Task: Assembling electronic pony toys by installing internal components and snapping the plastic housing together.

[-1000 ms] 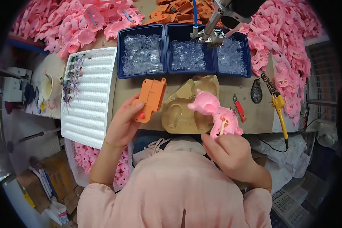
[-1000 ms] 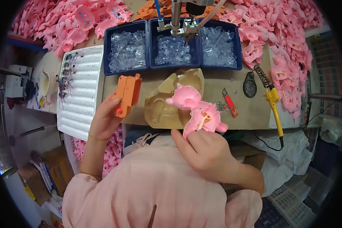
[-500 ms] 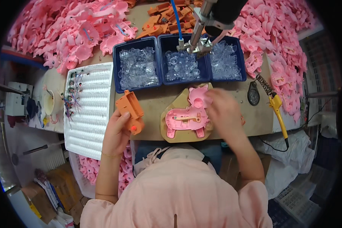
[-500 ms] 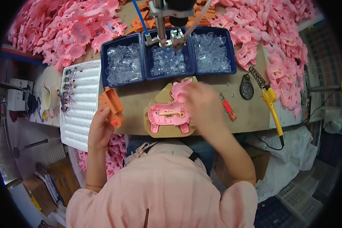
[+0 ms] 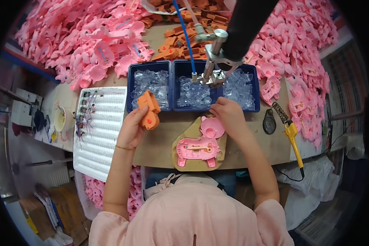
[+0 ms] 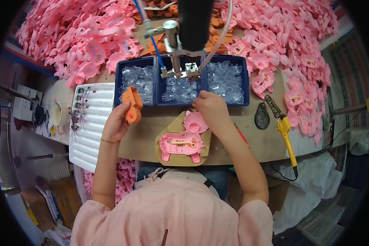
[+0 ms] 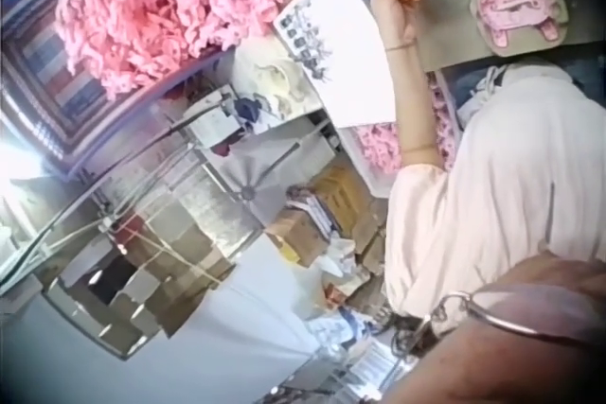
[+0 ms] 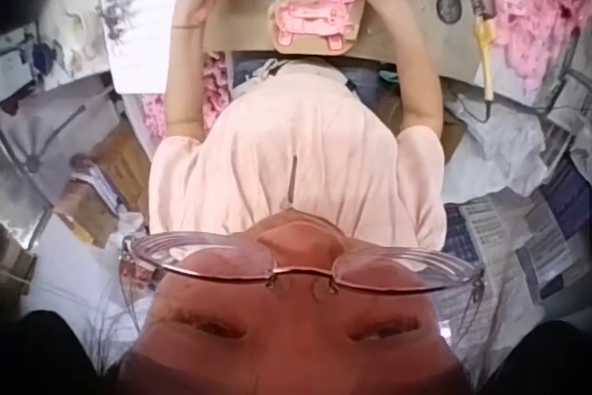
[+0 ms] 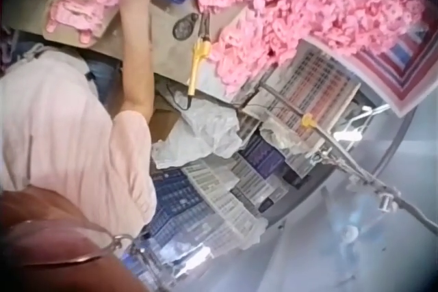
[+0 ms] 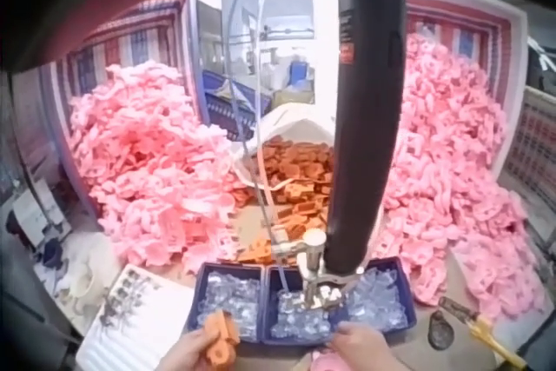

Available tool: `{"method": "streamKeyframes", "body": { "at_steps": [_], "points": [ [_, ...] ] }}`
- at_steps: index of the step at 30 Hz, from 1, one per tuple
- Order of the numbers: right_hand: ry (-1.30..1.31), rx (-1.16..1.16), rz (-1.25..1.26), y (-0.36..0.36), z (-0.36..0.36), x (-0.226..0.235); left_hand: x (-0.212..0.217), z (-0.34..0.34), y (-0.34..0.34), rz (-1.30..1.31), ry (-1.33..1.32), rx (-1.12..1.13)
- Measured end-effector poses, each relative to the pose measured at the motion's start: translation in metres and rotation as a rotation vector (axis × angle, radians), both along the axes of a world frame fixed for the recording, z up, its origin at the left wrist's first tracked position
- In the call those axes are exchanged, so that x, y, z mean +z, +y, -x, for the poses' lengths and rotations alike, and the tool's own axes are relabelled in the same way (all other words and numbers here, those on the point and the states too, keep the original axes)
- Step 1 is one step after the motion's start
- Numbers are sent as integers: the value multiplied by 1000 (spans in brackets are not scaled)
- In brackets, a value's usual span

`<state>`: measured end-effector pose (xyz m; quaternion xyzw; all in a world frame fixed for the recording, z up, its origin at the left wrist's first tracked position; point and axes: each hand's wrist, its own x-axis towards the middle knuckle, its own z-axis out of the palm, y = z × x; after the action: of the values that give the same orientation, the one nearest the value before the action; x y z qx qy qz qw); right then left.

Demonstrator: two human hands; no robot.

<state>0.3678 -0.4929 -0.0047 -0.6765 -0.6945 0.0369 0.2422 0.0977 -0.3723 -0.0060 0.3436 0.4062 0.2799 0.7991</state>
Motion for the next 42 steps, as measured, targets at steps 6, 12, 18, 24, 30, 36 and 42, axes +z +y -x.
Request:
{"method": "streamKeyframes", "body": {
  "at_steps": [6, 12, 18, 24, 30, 36, 42],
  "points": [
    [102, -118, -71, -32, 6, 28, 29, 14, -30, -47, 68, -63],
    [1564, -96, 377, -70, 87, 49, 43, -45, -107, -11, -115, 49],
    [1489, -98, 592, -89, 51, 54, 38, -25, -106, -1035, 229, 54],
    [1572, -142, 710, -108, 57, 39, 20, 4, -113, -1225, 287, -586],
    [245, -145, -2, -92, 60, -9, -33, -19, -109, -675, 80, -63],
    [300, -125, -86, -91, 62, -36, -38, -31, -127, -394, 27, 5],
    [292, -36, -240, -95, 59, 28, 21, -21, -113, -222, 105, -130]
  ]
}}
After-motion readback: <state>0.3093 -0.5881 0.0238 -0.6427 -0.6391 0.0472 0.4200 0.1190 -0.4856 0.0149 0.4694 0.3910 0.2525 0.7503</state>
